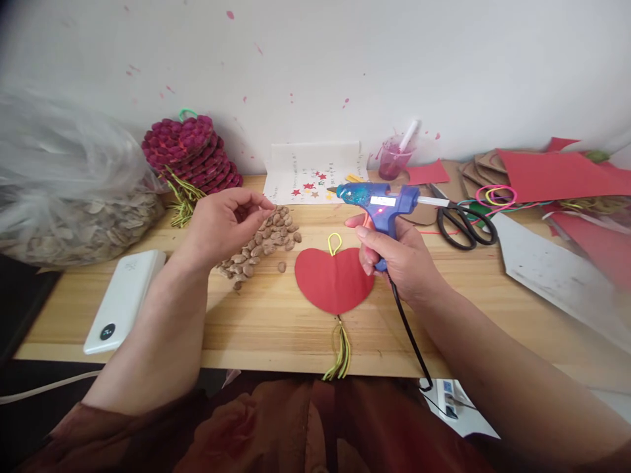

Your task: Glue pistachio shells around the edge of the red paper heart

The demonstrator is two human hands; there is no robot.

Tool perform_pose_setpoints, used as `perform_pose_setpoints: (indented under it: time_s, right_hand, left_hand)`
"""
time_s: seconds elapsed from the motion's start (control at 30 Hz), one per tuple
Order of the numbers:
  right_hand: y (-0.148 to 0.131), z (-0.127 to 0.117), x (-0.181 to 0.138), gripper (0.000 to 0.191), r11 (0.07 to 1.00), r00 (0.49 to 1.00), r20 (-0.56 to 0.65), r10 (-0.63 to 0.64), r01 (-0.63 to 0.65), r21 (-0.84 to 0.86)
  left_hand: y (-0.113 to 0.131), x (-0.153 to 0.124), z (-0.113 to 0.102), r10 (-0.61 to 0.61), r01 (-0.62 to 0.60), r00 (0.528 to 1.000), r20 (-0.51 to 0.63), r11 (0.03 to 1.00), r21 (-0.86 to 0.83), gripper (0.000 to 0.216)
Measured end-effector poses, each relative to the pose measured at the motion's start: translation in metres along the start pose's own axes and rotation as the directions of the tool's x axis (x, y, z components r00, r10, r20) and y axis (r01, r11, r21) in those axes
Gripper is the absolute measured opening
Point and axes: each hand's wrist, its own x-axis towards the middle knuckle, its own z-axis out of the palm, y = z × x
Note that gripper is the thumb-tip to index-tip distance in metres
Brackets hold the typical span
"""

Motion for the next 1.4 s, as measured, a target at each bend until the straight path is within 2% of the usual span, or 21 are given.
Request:
perform_pose_setpoints:
  time_s: [0.07, 0.17, 0.43, 0.57, 0.67, 0.77, 0.87, 0.97, 1.03, 1.13, 1.2, 1.3, 1.4]
  right_hand:
    - [0.000, 0.000, 0.000, 0.012, 1.000, 1.000, 0.007, -0.008, 0.008, -0.001]
    - [-0.001, 0.000, -0.001, 0.011, 1.000, 1.000, 0.005, -0.017, 0.017, -0.002]
    - [-0.001, -0.002, 0.001, 0.009, 0.999, 0.999, -0.010, -0.041, 0.041, -0.007]
    - [-0.001, -0.003, 0.001, 0.009, 0.998, 0.998, -0.029, -0.063, 0.063, -0.020]
    - [-0.001, -0.003, 0.001, 0.009, 0.998, 0.997, -0.039, -0.066, 0.065, -0.024]
    - [-0.002, -0.003, 0.002, 0.009, 0.998, 0.997, -0.049, -0.061, 0.059, -0.022]
    - [-0.003, -0.002, 0.002, 0.010, 0.998, 0.997, -0.044, -0.061, 0.059, -0.030]
    - [-0.003, -0.001, 0.001, 0.009, 0.997, 0.996, -0.044, -0.076, 0.075, -0.029]
    - [-0.004, -0.001, -0.001, 0.010, 0.996, 0.996, -0.042, -0.083, 0.082, -0.024]
    - [-0.007, 0.000, -0.004, 0.011, 0.996, 0.995, -0.032, -0.091, 0.090, -0.026]
    - [-0.009, 0.001, -0.007, 0.011, 0.995, 0.995, -0.028, -0.095, 0.094, -0.032]
    - [-0.010, 0.002, -0.008, 0.013, 0.995, 0.995, -0.029, -0.097, 0.096, -0.036]
    - [-0.010, 0.003, -0.006, 0.014, 0.995, 0.995, -0.044, -0.095, 0.093, -0.049]
  left_hand:
    - [-0.003, 0.002, 0.000, -0.002, 0.001, 0.998, -0.065, 1.000, -0.023, 0.012]
    - [-0.007, 0.004, 0.001, 0.010, -0.013, 0.995, -0.102, 1.000, -0.024, 0.018]
    - [-0.013, 0.008, 0.007, 0.066, -0.064, 0.994, -0.092, 0.998, 0.025, 0.031]
    - [-0.016, 0.008, 0.008, 0.015, -0.024, 0.996, -0.091, 0.995, -0.093, 0.021]
    - [-0.009, 0.004, 0.004, -0.037, 0.023, 0.996, -0.078, 0.984, -0.177, 0.013]
    - [0.012, -0.005, -0.003, -0.015, -0.001, 0.994, -0.107, 0.989, -0.147, 0.013]
    - [0.035, -0.023, -0.010, 0.002, -0.007, 0.998, -0.067, 0.998, -0.066, 0.019]
    - [0.042, -0.054, -0.014, 0.014, -0.013, 0.999, -0.044, 1.000, 0.022, 0.020]
    - [0.033, -0.082, -0.016, 0.056, -0.048, 0.997, -0.055, 0.989, 0.138, 0.015]
    - [0.010, -0.125, -0.020, 0.129, -0.103, 0.990, -0.053, 0.932, 0.348, 0.020]
    - [-0.005, -0.148, -0.023, 0.143, -0.119, 0.989, -0.024, 0.896, 0.427, 0.024]
    - [-0.016, -0.168, -0.027, 0.139, -0.135, 0.990, 0.030, 0.860, 0.491, 0.038]
    - [-0.018, -0.171, -0.028, 0.127, -0.152, 0.988, 0.082, 0.843, 0.516, 0.047]
